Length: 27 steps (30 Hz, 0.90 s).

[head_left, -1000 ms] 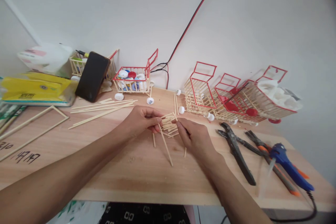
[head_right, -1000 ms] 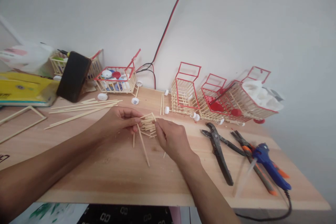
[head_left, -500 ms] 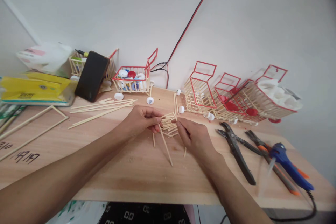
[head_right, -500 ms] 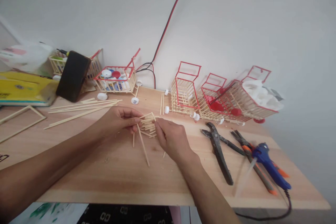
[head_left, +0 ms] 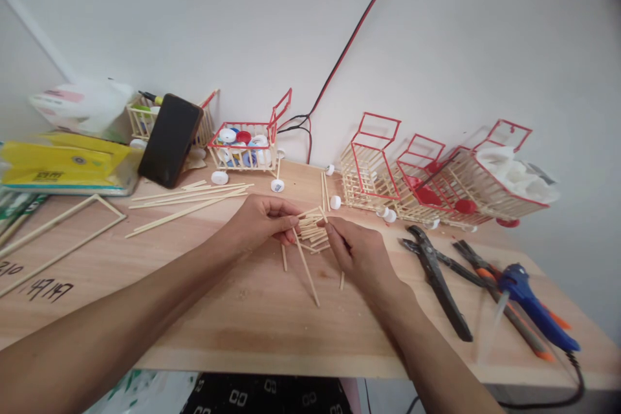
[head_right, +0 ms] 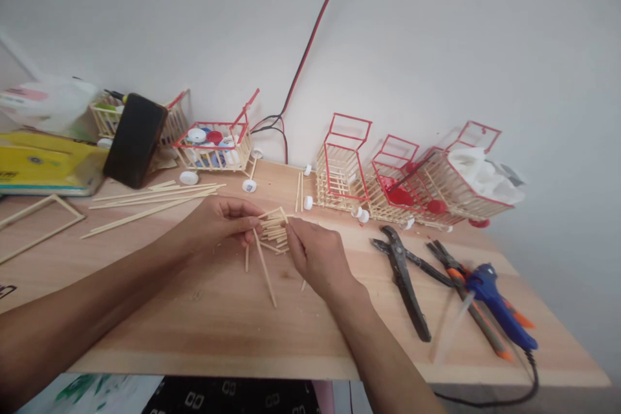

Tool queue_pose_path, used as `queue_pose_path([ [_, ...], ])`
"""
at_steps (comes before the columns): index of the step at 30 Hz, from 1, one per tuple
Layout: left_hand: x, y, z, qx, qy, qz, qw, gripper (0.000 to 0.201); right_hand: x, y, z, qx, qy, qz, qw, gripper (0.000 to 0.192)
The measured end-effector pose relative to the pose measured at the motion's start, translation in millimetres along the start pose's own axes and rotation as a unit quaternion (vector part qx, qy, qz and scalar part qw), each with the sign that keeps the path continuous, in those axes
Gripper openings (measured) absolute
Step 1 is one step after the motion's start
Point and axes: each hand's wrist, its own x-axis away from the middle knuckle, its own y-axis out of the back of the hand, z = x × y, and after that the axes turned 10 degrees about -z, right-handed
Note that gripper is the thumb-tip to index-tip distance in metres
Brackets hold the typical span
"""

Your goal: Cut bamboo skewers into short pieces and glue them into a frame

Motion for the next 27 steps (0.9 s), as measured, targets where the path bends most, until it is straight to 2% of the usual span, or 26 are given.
queue_pose_path([
  [12,2.9,-2.5,-4.5,-0.004,0.011,-0.014,1.0,0.017,-0.5,1.0,1.1,0.0,-0.003,-0.001,1.0,0.029],
  [27,0.2,-0.7,-0.3,-0.008,0.0,-0.002,1.0,0.02,-0.6,-0.2,-0.3,0.006,-0.007,0.001,1.0,0.03],
])
